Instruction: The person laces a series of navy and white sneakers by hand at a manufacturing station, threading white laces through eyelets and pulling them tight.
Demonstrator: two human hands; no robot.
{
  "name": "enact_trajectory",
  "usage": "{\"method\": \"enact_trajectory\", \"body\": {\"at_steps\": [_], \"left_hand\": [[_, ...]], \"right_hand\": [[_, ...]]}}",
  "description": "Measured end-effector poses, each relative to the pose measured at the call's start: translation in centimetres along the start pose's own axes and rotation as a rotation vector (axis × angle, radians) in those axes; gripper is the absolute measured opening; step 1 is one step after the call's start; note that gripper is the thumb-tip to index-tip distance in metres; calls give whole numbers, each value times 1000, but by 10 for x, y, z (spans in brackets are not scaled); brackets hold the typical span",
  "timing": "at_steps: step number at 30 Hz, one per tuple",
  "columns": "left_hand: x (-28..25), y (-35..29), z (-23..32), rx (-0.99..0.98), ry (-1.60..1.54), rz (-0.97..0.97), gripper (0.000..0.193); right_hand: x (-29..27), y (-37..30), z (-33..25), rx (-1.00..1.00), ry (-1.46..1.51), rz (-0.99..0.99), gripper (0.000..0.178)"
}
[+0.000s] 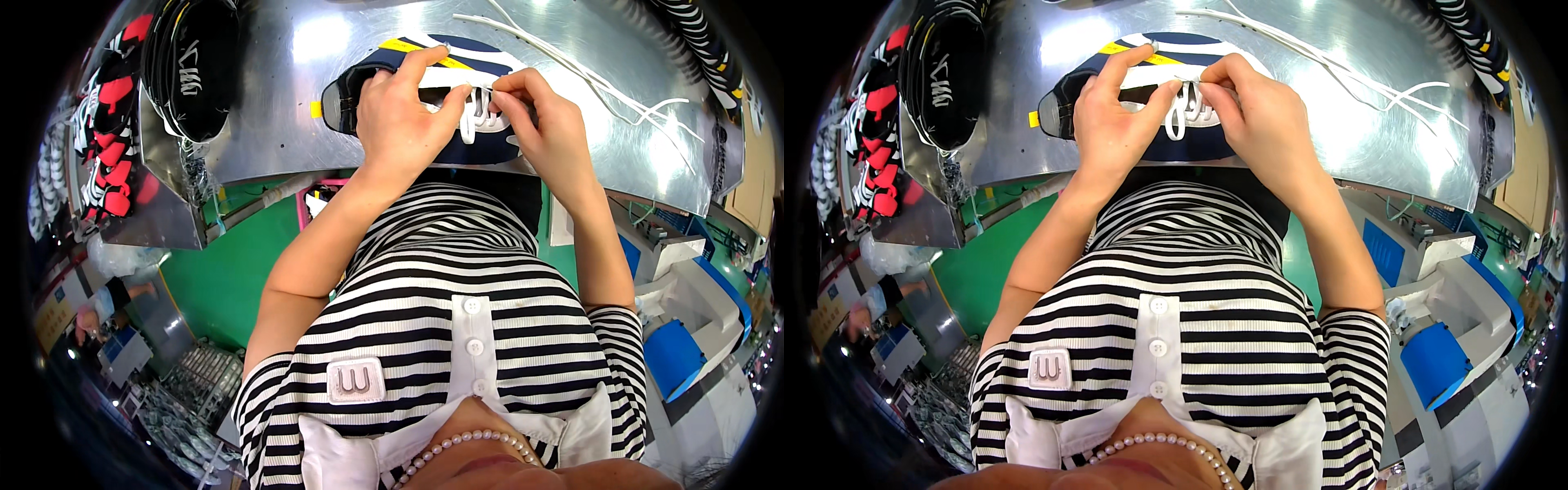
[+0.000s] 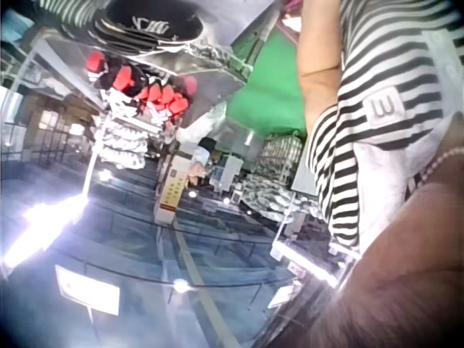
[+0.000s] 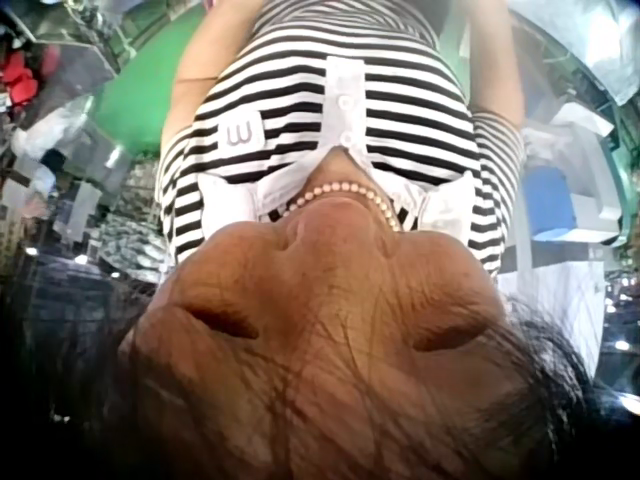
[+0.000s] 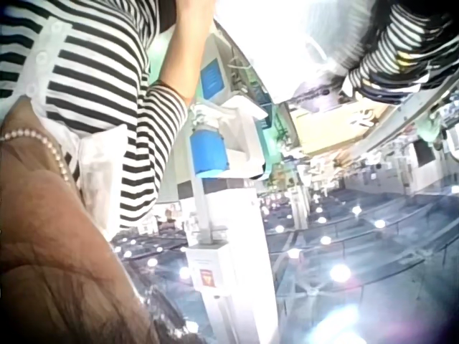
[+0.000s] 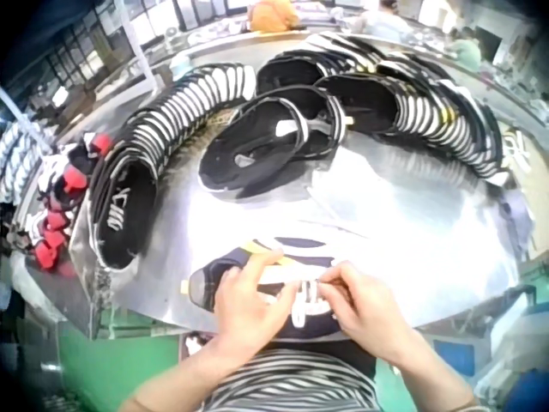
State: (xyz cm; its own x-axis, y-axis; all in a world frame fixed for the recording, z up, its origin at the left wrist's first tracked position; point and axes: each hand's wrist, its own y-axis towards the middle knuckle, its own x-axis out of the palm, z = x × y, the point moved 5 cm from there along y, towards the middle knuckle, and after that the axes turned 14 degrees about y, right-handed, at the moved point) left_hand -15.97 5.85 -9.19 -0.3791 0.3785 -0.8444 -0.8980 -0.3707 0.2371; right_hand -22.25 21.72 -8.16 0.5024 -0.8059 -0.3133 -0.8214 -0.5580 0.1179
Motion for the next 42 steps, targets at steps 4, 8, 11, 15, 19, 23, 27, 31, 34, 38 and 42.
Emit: {"method": "enact_trajectory", "body": {"at_steps": [4,8,11,15,19,23,27,31,34,38,42], "left_hand": [[-3,-6,0,76,16,27,39],[-6,-16,11,122,-103,-63,38],[-9,-11,-2,48,-260,-109,37],[-8,-7,-9,-160,-694,-307,41],[-7,1,-1,-58,-531,-299,46],[7,-1,-13,68,-454,-133,48],[4,-1,-6,48,-291,-99,55],[8,2,0,-63,-378,-202,58],[-4,8,-3,-81,-702,-497,62],[-9,5,-13,-184,-732,-602,60],[-3,9,-9,-237,-784,-582,56]], "right_hand": [[11,5,-5,-41,-205,-49,15],[35,15,-9,-69,-481,-130,20],[33,17,-8,-102,-404,-134,20],[-15,1,-15,78,-69,-124,18],[-12,4,13,31,211,103,26],[-2,0,37,83,277,204,18],[1,-1,36,98,249,229,15],[1,-3,38,45,167,289,14],[-2,-3,37,57,161,362,14],[-10,4,40,199,778,308,12],[2,-2,-9,4,260,-1,20]]}}
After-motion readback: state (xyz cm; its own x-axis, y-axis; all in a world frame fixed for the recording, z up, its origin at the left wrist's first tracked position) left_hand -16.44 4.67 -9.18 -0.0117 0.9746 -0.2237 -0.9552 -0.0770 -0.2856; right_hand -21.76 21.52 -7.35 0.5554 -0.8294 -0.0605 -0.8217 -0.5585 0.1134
